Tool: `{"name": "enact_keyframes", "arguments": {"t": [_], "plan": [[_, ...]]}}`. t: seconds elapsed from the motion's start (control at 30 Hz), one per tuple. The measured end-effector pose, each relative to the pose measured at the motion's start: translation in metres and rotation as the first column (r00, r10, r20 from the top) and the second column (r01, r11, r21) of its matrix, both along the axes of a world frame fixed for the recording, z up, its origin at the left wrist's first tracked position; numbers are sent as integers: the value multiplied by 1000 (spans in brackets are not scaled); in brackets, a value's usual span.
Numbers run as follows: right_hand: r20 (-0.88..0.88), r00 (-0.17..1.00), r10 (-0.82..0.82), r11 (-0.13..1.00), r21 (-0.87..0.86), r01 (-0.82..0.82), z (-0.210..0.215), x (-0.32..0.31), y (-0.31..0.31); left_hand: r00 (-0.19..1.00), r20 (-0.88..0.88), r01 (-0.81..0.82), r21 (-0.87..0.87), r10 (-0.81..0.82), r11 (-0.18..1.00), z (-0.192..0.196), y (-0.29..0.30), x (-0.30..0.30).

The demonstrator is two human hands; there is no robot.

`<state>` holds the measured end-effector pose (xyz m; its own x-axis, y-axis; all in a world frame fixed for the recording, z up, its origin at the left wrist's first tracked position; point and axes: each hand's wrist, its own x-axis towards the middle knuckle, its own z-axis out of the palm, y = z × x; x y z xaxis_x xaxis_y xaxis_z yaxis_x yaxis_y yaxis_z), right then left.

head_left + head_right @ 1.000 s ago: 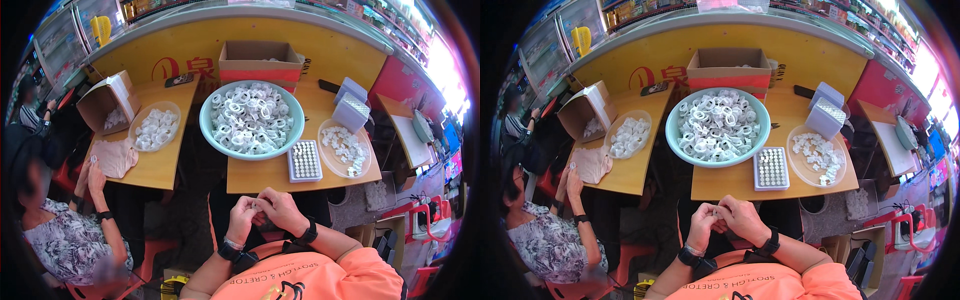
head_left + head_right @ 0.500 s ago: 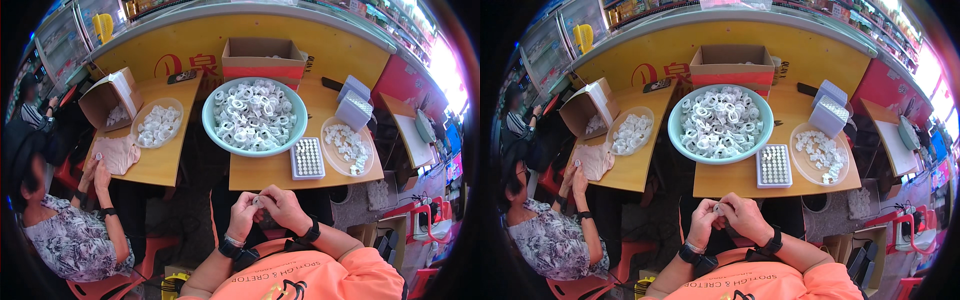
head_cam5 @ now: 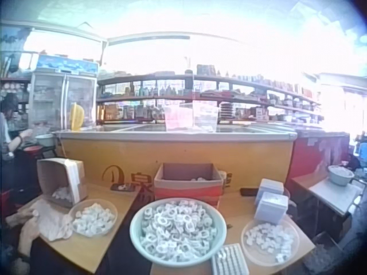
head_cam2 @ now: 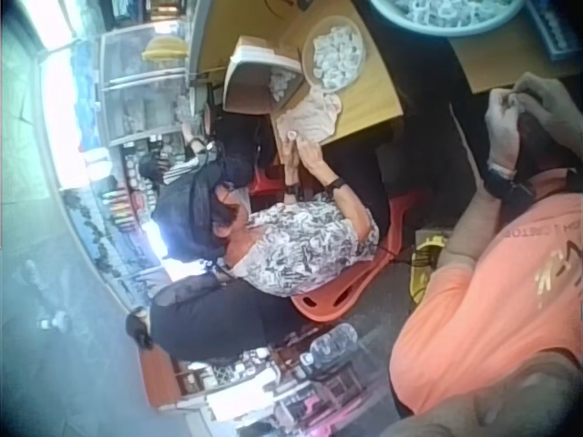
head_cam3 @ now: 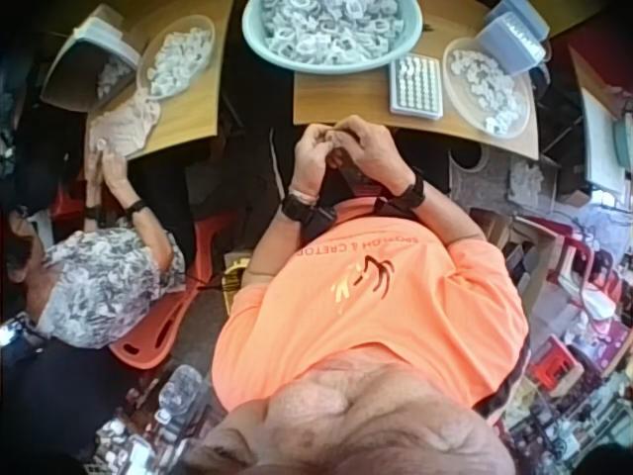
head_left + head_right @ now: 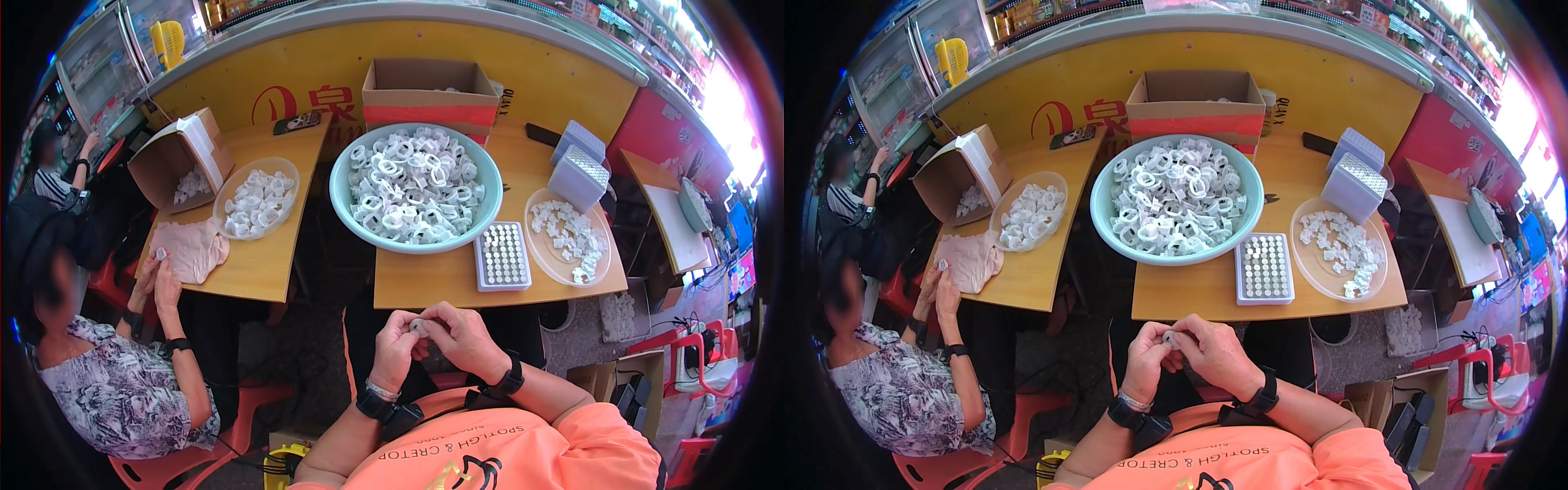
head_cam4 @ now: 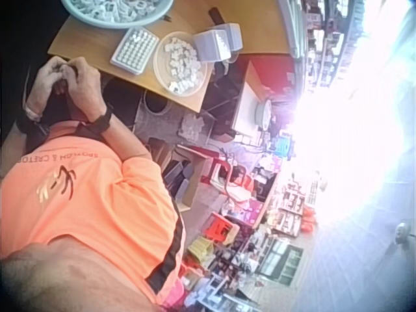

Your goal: Assemble small electronic or mechanical components into white plastic circular housings.

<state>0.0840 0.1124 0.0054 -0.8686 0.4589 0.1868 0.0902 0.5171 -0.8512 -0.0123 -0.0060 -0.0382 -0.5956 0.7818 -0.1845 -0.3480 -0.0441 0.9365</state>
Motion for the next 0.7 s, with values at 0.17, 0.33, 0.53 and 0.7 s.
{"name": "enact_keyframes", "arguments": {"t": [0.17,0.33,0.53,0.7], "plan": [[38,999,5,996,-92,-1,5,0,-4,1000,10,-13,3,13,1000,-2,0,-1],[9,1000,6,996,-93,-5,0,-1,-4,999,14,-33,28,32,999,-2,0,-1],[33,999,-16,998,-59,18,0,0,-2,999,47,-8,40,6,999,-2,0,0],[22,999,-32,999,-32,33,0,1,1,999,16,30,62,-31,998,0,0,3]]}}
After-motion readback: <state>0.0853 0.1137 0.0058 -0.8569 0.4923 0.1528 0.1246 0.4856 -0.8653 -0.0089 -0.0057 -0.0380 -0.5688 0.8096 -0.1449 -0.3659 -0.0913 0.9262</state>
